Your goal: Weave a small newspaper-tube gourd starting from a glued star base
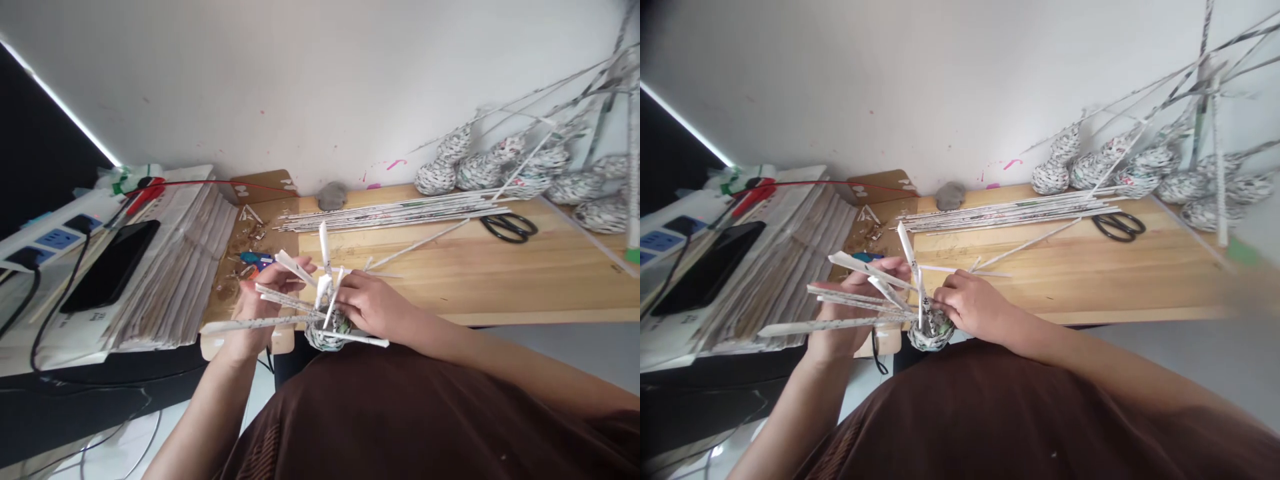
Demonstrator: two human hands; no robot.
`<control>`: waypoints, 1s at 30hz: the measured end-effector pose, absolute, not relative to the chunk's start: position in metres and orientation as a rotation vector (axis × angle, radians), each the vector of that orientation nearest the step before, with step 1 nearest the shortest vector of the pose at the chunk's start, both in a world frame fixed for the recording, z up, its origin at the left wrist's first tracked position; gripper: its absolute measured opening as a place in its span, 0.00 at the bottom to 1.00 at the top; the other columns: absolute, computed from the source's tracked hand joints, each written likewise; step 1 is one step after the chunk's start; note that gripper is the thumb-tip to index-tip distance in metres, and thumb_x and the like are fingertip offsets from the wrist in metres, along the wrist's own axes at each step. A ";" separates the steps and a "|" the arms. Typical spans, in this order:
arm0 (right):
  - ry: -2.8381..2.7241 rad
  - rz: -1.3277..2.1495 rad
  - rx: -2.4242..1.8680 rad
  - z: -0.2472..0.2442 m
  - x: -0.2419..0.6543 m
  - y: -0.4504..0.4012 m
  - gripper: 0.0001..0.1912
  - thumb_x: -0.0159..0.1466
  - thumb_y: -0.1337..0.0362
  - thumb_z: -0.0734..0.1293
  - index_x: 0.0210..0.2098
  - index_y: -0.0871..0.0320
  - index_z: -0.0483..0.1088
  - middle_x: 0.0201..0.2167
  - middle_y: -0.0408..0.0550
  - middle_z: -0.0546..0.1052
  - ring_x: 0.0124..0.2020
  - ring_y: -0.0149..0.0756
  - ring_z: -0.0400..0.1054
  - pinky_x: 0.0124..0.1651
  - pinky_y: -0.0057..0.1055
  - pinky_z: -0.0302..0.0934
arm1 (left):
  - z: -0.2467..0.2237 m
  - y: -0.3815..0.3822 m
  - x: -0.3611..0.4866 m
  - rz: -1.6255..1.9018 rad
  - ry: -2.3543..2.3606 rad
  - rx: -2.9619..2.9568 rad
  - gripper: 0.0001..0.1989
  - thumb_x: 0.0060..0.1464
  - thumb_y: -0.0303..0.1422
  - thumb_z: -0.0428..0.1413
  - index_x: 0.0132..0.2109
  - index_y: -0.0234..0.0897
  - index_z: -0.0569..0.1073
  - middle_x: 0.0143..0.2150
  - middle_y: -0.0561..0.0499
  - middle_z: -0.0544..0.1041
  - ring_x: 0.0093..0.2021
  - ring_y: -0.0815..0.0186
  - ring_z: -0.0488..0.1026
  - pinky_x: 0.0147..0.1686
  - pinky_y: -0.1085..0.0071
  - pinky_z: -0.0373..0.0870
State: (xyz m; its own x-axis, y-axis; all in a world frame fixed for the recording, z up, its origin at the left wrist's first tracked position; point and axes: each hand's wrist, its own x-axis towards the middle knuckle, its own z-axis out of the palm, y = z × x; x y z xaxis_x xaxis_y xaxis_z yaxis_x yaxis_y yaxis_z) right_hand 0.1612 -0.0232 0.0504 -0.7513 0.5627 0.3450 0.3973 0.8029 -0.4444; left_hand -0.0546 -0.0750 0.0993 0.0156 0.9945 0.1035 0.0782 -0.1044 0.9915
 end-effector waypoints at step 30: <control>-2.610 0.441 -0.798 0.071 0.165 -0.039 0.06 0.65 0.75 0.63 0.40 0.61 0.69 0.36 0.51 0.75 0.39 0.39 0.67 0.45 0.34 0.64 | 0.032 -0.076 -0.043 1.026 1.382 2.064 0.06 0.56 0.27 0.57 0.37 0.40 0.78 0.37 0.47 0.79 0.39 0.59 0.78 0.41 0.63 0.75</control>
State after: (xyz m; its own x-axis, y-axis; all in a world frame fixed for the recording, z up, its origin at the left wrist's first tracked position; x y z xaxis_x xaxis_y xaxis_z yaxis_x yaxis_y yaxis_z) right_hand 0.1654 -0.0387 0.0706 -0.7687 0.5848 0.2588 0.4675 0.7900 -0.3967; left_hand -0.0434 -0.0763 0.0318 0.2213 0.9172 0.3312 0.5820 -0.3967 0.7098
